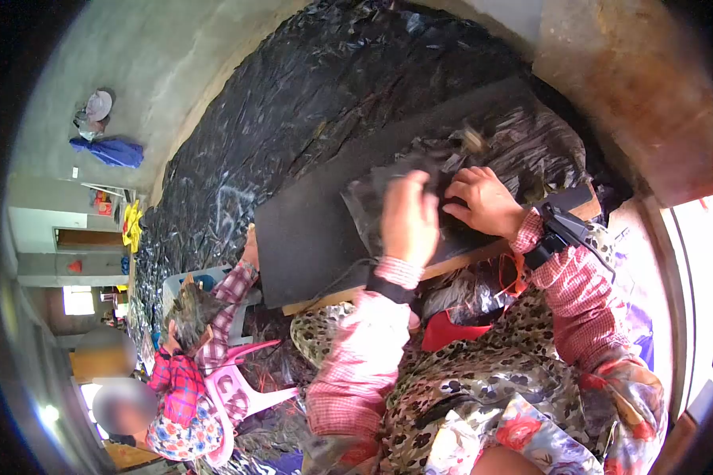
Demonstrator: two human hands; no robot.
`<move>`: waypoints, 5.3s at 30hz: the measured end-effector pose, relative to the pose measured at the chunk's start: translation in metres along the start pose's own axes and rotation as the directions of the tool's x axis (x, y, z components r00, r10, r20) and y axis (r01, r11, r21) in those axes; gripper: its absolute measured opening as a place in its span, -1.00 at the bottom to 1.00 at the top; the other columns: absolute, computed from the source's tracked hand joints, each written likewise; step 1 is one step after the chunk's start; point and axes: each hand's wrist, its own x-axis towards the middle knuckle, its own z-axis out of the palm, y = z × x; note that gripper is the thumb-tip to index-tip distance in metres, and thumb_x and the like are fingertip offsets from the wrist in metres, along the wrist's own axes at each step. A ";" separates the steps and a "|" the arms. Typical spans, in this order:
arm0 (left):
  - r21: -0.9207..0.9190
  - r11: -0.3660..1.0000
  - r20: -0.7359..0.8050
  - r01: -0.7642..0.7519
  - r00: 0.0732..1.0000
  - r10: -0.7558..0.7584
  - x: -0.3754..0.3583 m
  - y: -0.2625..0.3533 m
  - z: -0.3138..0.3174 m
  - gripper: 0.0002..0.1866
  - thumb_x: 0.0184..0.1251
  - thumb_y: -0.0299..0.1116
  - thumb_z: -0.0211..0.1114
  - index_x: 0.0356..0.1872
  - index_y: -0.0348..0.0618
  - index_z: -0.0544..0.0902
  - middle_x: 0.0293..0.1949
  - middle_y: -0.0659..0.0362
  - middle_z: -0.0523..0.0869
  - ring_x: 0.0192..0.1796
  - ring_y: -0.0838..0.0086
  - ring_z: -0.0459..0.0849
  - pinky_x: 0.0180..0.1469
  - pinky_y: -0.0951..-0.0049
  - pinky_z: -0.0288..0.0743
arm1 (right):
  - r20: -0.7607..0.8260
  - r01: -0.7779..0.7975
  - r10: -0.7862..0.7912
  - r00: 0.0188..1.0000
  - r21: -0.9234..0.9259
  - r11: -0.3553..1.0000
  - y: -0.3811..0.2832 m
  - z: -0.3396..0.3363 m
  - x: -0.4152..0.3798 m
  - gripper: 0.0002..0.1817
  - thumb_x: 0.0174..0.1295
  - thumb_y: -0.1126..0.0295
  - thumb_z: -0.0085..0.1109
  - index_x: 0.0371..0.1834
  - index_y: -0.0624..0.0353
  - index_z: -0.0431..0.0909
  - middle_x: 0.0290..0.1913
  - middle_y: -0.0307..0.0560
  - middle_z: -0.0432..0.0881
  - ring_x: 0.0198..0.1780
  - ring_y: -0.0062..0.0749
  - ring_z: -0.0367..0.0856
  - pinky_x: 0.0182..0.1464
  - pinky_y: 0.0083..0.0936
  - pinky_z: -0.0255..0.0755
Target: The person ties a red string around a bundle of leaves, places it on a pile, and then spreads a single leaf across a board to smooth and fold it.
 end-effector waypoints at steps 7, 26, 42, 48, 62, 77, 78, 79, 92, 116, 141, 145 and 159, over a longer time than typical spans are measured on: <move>0.411 0.906 0.220 -0.102 0.976 0.010 -0.040 -0.035 -0.016 -0.59 0.22 -0.34 0.24 0.13 -0.10 0.50 0.25 0.03 0.42 0.30 0.12 0.34 0.28 0.09 0.20 | -0.193 -0.028 0.029 0.981 0.010 1.000 0.021 -0.009 -0.009 -0.83 0.09 0.31 0.20 -0.32 0.13 0.62 -0.28 -0.09 0.57 -0.08 -0.17 0.52 0.04 -0.32 0.32; 0.437 0.899 0.348 -0.021 0.926 -0.147 -0.069 -0.075 -0.018 -0.55 0.40 -0.20 0.06 0.29 0.01 0.39 0.36 0.09 0.32 0.41 0.20 0.20 0.36 0.05 0.07 | -0.095 0.045 -0.073 0.993 -0.268 0.962 0.009 0.030 0.002 -0.55 0.13 0.11 0.18 0.06 0.07 0.54 0.22 -0.14 0.41 0.28 -0.21 0.29 0.25 -0.24 0.18; -0.490 0.494 0.041 0.718 0.585 -0.810 -0.065 -0.135 -0.018 -0.59 0.06 -0.56 0.43 -0.02 -0.43 0.56 -0.37 0.13 0.70 -0.34 0.57 0.63 -0.25 0.55 0.52 | -0.076 0.045 -0.064 0.995 -0.220 0.974 0.010 0.031 -0.001 -0.55 0.13 0.19 0.19 0.08 0.10 0.52 0.27 -0.11 0.35 0.33 -0.18 0.23 0.29 -0.21 0.15; -0.619 0.404 0.137 0.673 0.599 -0.789 -0.070 -0.143 -0.018 -0.68 0.06 -0.65 0.38 -0.10 -0.44 0.61 -0.30 0.12 0.72 -0.31 0.55 0.64 -0.21 0.57 0.51 | -0.117 0.069 -0.099 0.988 -0.233 0.970 0.009 0.032 0.000 -0.55 0.08 0.18 0.23 0.05 0.08 0.54 0.24 -0.09 0.38 0.29 -0.16 0.27 0.25 -0.21 0.17; -0.442 0.498 0.007 0.746 0.558 -0.830 -0.104 -0.264 -0.115 -0.73 0.20 -0.49 0.30 -0.05 -0.28 0.62 -0.33 0.15 0.72 -0.49 0.56 0.64 -0.62 0.61 0.38 | -0.620 -0.329 0.225 0.751 -0.057 0.943 0.077 -0.059 -0.013 -0.73 0.07 0.21 0.26 -0.23 0.11 0.65 -0.21 0.04 0.62 -0.17 -0.04 0.59 -0.07 -0.20 0.46; 0.249 0.833 0.028 0.494 0.856 -0.516 -0.111 -0.155 -0.104 -0.27 -0.03 -0.45 0.43 0.28 0.00 0.40 0.22 -0.07 0.39 0.24 0.06 0.38 0.26 0.23 0.30 | -0.403 -0.569 0.473 0.783 -0.158 0.807 0.099 -0.053 -0.030 -0.55 0.17 0.10 0.19 -0.04 0.24 0.59 -0.04 0.14 0.58 0.01 0.01 0.54 0.05 -0.22 0.44; 0.362 0.815 0.015 0.452 0.872 -0.490 -0.111 -0.156 -0.101 -0.33 0.02 -0.44 0.39 0.26 0.05 0.42 0.24 -0.08 0.37 0.25 0.04 0.37 0.27 0.21 0.30 | -0.407 -0.576 0.473 0.781 -0.180 0.797 0.099 -0.053 -0.032 -0.54 0.17 0.10 0.18 -0.03 0.24 0.58 -0.03 0.13 0.58 0.03 0.01 0.53 0.06 -0.21 0.42; 0.469 0.785 0.007 0.405 0.887 -0.461 -0.111 -0.155 -0.098 -0.38 0.07 -0.44 0.35 0.25 0.10 0.45 0.27 -0.09 0.36 0.25 0.01 0.36 0.27 0.19 0.29 | -0.407 -0.579 0.475 0.780 -0.182 0.795 0.099 -0.054 -0.033 -0.54 0.17 0.10 0.18 -0.03 0.24 0.58 -0.03 0.13 0.58 0.03 0.01 0.53 0.06 -0.21 0.42; 0.498 0.834 0.074 0.240 0.946 -0.316 -0.100 -0.142 -0.086 -0.59 0.21 -0.19 0.28 0.09 -0.02 0.59 0.26 -0.09 0.40 0.26 -0.01 0.35 0.27 0.09 0.22 | -0.447 -0.572 0.479 0.756 -0.093 0.815 0.103 -0.059 -0.036 -0.71 -0.01 0.19 0.32 -0.27 0.10 0.65 -0.22 0.06 0.60 -0.11 0.00 0.57 -0.03 -0.19 0.47; 0.432 0.837 -0.013 0.336 0.931 -0.366 -0.103 -0.176 -0.089 -0.80 0.18 -0.34 0.27 -0.17 0.03 0.73 0.04 0.09 0.61 0.14 0.19 0.50 0.18 0.18 0.32 | -0.527 -0.549 0.409 0.745 -0.135 0.825 0.111 -0.045 -0.030 -0.85 -0.08 0.34 0.15 -0.56 0.16 0.64 -0.38 0.08 0.60 -0.30 0.01 0.61 -0.20 -0.19 0.51; -0.088 0.996 0.658 -0.030 0.749 0.081 0.090 0.036 0.001 -0.74 0.28 -0.38 0.23 -0.06 -0.27 0.63 -0.16 0.07 0.72 -0.10 0.44 0.68 -0.04 0.47 0.50 | -0.540 -0.595 0.482 0.690 -0.044 0.803 0.107 -0.066 -0.075 -0.86 -0.04 0.35 0.18 -0.45 0.16 0.62 -0.37 0.03 0.58 -0.22 -0.04 0.59 -0.15 -0.22 0.48; -0.082 0.986 0.651 -0.148 0.741 0.165 0.113 0.044 0.075 -0.76 0.24 -0.32 0.21 -0.16 -0.21 0.68 -0.23 -0.01 0.72 -0.17 0.23 0.71 -0.10 0.39 0.52 | -0.522 -0.588 0.497 0.694 -0.012 0.809 0.103 -0.071 -0.071 -0.86 -0.03 0.33 0.20 -0.43 0.13 0.62 -0.33 0.01 0.58 -0.20 -0.05 0.58 -0.13 -0.22 0.47; 0.350 0.913 0.608 -0.211 0.792 -0.051 0.153 0.035 0.206 -0.78 0.24 -0.35 0.17 -0.14 -0.18 0.61 -0.07 -0.05 0.64 0.00 0.05 0.62 0.08 0.17 0.49 | -0.486 -0.665 0.635 0.600 0.138 0.734 0.104 -0.068 -0.068 -0.91 -0.06 0.44 0.11 -0.54 0.23 0.55 -0.40 0.08 0.55 -0.30 0.02 0.57 -0.23 -0.21 0.46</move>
